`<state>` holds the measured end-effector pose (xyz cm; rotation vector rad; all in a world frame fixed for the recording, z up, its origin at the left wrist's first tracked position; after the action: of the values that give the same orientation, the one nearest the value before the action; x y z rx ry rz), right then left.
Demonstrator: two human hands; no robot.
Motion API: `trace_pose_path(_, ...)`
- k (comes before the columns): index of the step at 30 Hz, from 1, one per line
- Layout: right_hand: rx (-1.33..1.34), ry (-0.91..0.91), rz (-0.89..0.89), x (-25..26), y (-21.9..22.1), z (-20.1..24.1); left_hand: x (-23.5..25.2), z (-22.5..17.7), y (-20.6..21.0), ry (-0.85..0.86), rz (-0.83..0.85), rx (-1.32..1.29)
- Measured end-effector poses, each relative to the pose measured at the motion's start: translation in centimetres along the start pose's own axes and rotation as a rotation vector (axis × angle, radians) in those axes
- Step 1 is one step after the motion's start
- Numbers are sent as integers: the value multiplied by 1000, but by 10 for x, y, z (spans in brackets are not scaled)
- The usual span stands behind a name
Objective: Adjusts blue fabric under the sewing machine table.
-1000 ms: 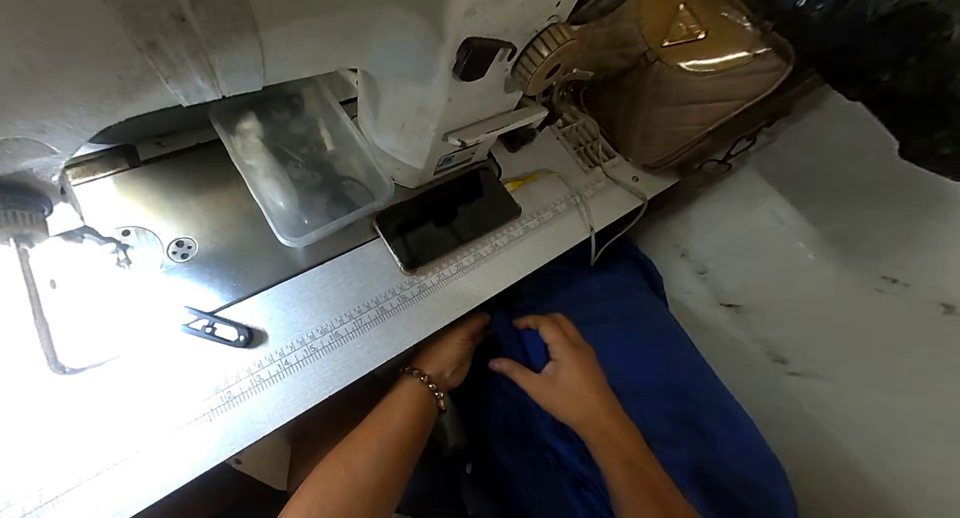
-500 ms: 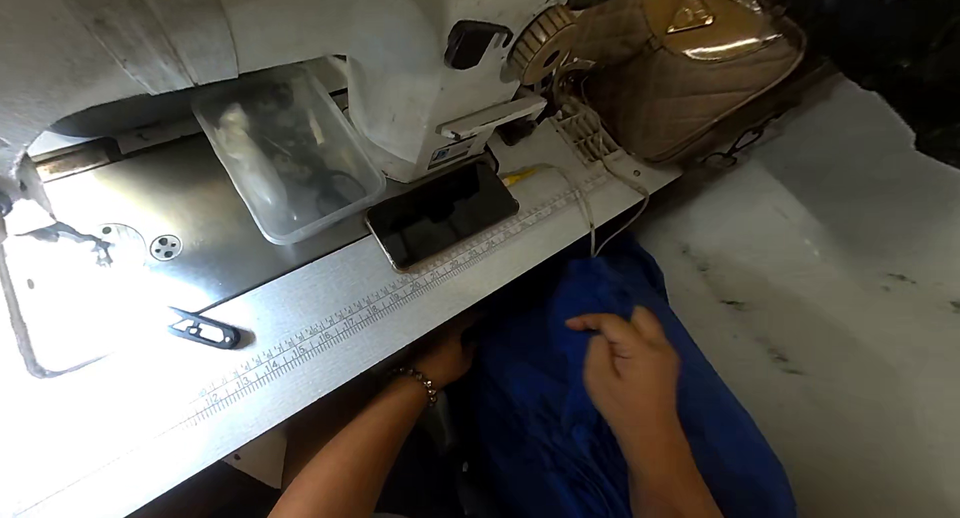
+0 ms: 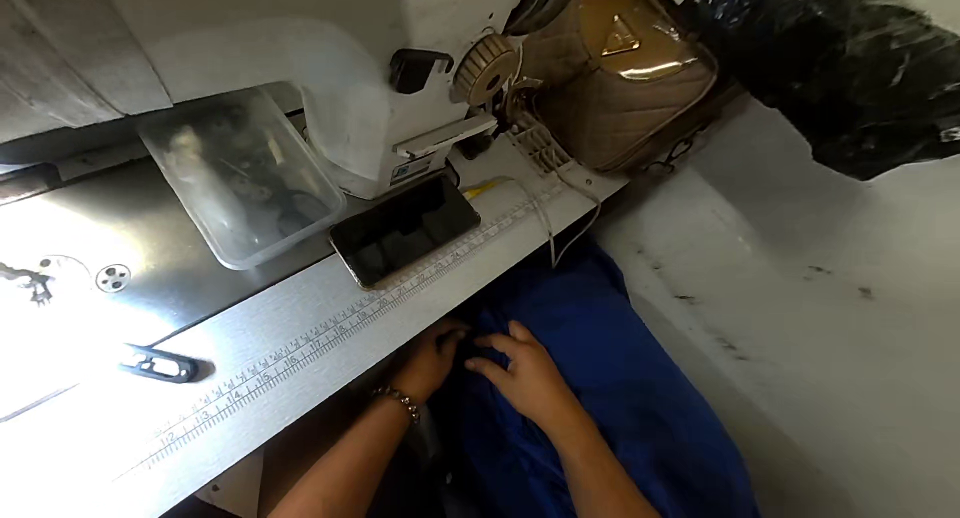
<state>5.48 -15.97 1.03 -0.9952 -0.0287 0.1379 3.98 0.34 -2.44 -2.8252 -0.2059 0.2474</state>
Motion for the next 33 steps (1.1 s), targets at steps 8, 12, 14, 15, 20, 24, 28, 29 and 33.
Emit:
trace_pose_path(8,27,-4,45,3,-4,-3,0,-4,-2,-19,-13,-6)
trace_pose_path(12,51,-81,-211,-2,-5,-5,1,-1,0,-37,24,58)
trace_pose_path(14,71,-102,-325,-5,-13,-5,0,1,1,-99,48,99)
trace_pose_path(15,65,-120,-357,-6,-17,-5,-1,2,1,-132,43,96)
trace_pose_path(20,-73,-193,-327,-13,-6,3,-1,3,1,-256,28,16)
trace_pose_path(24,-121,-105,-203,-13,12,5,0,-3,-2,-338,9,-106)
trace_pose_path(28,-187,-102,-202,-11,18,7,-4,-6,-3,-353,17,-242)
trace_pose_path(29,-165,-99,-223,-10,15,5,-4,-5,-4,-323,16,-199)
trace_pose_path(33,10,-41,-333,-5,-16,-3,-5,8,-4,-36,76,101)
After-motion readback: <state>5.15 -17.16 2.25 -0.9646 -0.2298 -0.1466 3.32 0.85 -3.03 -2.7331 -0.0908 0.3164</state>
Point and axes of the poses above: each hand's wrist, its own x-axis towards the middle knuckle, its own y-axis out of the palm, z = x × y, the point moved 2 cm from there along x, towards the middle knuckle, and after that the axes turned 15 degrees about -z, right-handed, at the moved point
